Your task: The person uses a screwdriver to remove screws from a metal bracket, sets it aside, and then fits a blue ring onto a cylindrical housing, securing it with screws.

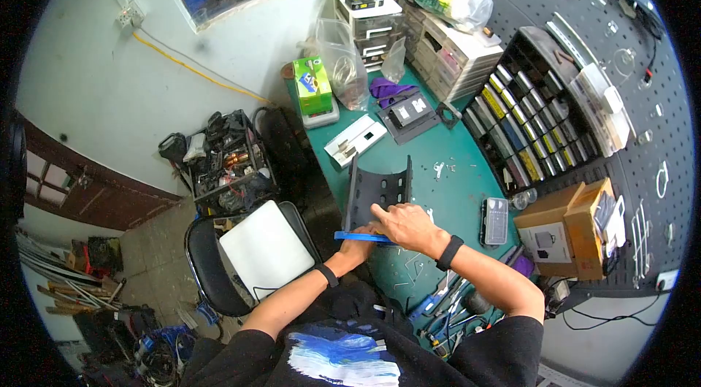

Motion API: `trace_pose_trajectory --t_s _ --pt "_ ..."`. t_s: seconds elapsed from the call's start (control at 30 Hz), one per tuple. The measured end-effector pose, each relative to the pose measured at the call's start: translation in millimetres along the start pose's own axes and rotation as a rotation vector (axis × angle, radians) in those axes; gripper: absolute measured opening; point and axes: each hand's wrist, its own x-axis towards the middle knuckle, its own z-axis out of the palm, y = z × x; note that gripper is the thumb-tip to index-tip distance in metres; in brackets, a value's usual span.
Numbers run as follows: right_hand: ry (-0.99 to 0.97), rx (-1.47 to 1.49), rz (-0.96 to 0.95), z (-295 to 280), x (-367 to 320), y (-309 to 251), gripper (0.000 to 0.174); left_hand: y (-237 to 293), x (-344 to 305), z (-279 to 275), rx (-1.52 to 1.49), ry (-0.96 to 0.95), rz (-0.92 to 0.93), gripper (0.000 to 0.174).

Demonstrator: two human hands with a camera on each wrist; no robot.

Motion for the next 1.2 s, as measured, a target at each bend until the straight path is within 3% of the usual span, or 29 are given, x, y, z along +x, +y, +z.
trace_pose_trajectory --t_s 0.07,0.13,0.23,0.3,0.33,0.4,0.57,0.63,0.83,0.87,0.93,1.07,1.13,1.2 --pt "-0.017 -0.005 -0.041 3 4 3 0.029 -5 -2 7 0.024 0.038 0.035 0.025" --pt "0.203 0.038 -0.262 5 5 4 0.028 -7 -4 10 0.046 0.076 0.067 0.033" --pt "0.124 0.025 -0.186 3 7 3 0.027 -3 -2 2 0.070 0.010 0.041 0.032" --pt "0.090 0.009 -0.168 6 8 2 0.026 -1 -1 -2 -0.120 0.024 -0.033 0.015" --pt "0.058 -0.007 -0.145 7 9 2 0.026 -2 -1 1 -0.120 0.027 -0.035 0.015" --pt "0.082 0.000 -0.168 4 11 -1 0.028 -7 0 7 0.059 -0.108 -0.004 0.035" --pt "0.153 0.042 -0.198 3 11 -4 0.032 -8 0 13 0.062 -0.098 0.003 0.040" --pt "-0.022 0.001 0.017 -2 9 -8 0.032 0 -1 5 0.135 -0.148 -0.020 0.042" --pt "0.213 0.053 -0.230 -2 11 -1 0.030 6 -3 -6 0.109 -0.118 -0.053 0.044" --pt "0.213 0.052 -0.232 -1 11 0 0.030 8 0 -8 0.125 -0.189 -0.077 0.044" --pt "0.108 0.051 -0.056 2 10 0 0.028 13 4 -21 0.142 -0.258 -0.103 0.044" --pt "0.034 0.027 -0.092 -3 12 -1 0.027 11 0 -23 0.104 -0.226 -0.078 0.047" --pt "0.177 0.007 -0.257 -1 13 2 0.027 7 -1 -13 0.121 -0.192 -0.054 0.047" --pt "0.186 0.009 -0.210 0 10 0 0.027 7 -1 -13 0.037 -0.173 -0.090 0.047"
